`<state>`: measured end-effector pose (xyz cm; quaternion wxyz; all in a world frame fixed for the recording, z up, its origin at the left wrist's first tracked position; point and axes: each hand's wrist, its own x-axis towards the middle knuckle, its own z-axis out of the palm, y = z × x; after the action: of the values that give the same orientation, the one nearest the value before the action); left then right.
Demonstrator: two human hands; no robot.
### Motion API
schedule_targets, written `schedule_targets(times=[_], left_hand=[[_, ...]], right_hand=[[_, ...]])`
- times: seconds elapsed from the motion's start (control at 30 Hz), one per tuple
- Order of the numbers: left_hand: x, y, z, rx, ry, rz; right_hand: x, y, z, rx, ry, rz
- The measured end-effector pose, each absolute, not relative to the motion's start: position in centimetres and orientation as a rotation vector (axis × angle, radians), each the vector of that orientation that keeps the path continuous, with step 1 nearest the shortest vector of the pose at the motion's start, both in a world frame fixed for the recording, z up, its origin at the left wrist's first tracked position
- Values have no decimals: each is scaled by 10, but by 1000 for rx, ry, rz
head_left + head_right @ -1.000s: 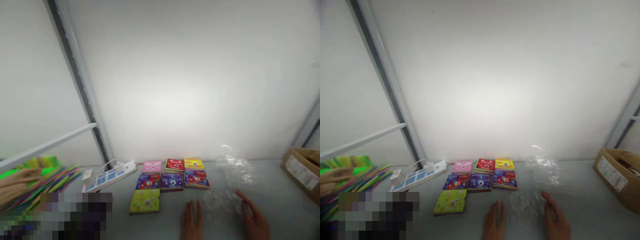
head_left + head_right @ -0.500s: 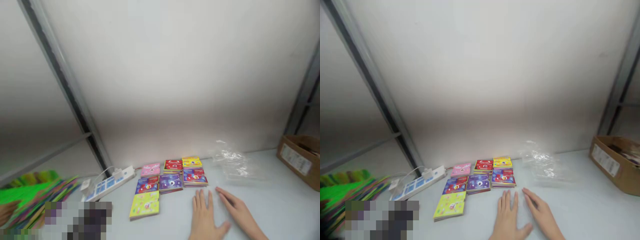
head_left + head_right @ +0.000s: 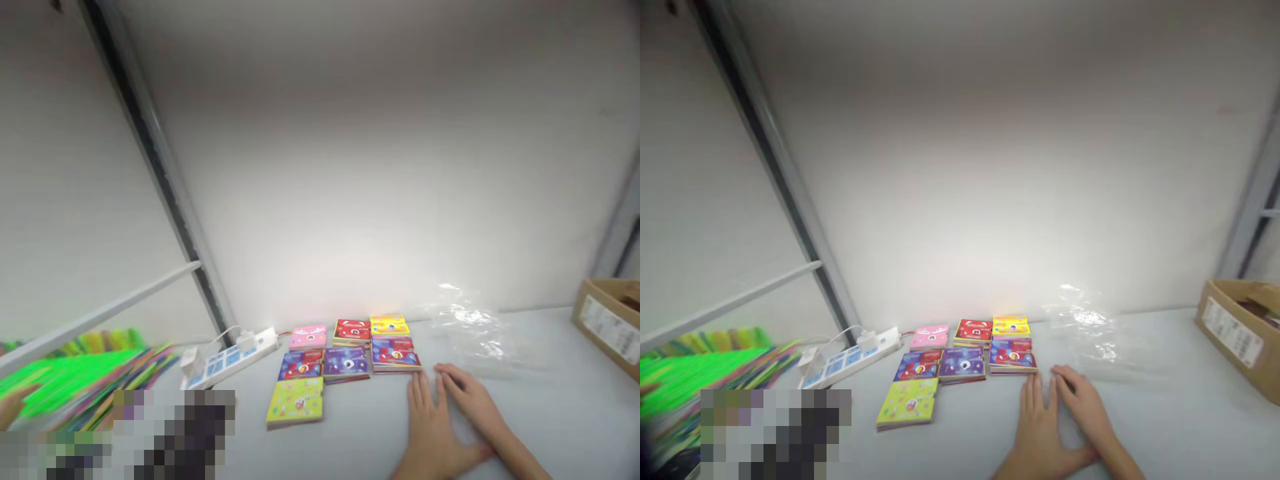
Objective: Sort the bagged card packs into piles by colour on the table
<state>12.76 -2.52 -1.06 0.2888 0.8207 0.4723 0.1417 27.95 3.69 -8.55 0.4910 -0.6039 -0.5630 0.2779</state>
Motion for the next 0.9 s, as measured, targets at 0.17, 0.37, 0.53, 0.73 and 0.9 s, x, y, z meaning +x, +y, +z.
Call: schedule_targets(times=[0.17, 0.37, 0.53, 0.73, 0.9], left_hand=[[133, -23, -22, 2255, 1297, 521], [132, -21, -34, 2284, 1280, 549], [141, -15, -33, 2351, 1211, 550], [157, 2, -37, 2352, 1223, 551], [160, 5, -33, 2321, 1217, 584]], right_hand=[[287, 34, -87, -1446, -1311, 713], [296, 29, -82, -1412, -1164, 731], [299, 28, -80, -1355, -1058, 776], [303, 29, -81, -1280, -900, 833], [303, 25, -74, -1189, -854, 918]])
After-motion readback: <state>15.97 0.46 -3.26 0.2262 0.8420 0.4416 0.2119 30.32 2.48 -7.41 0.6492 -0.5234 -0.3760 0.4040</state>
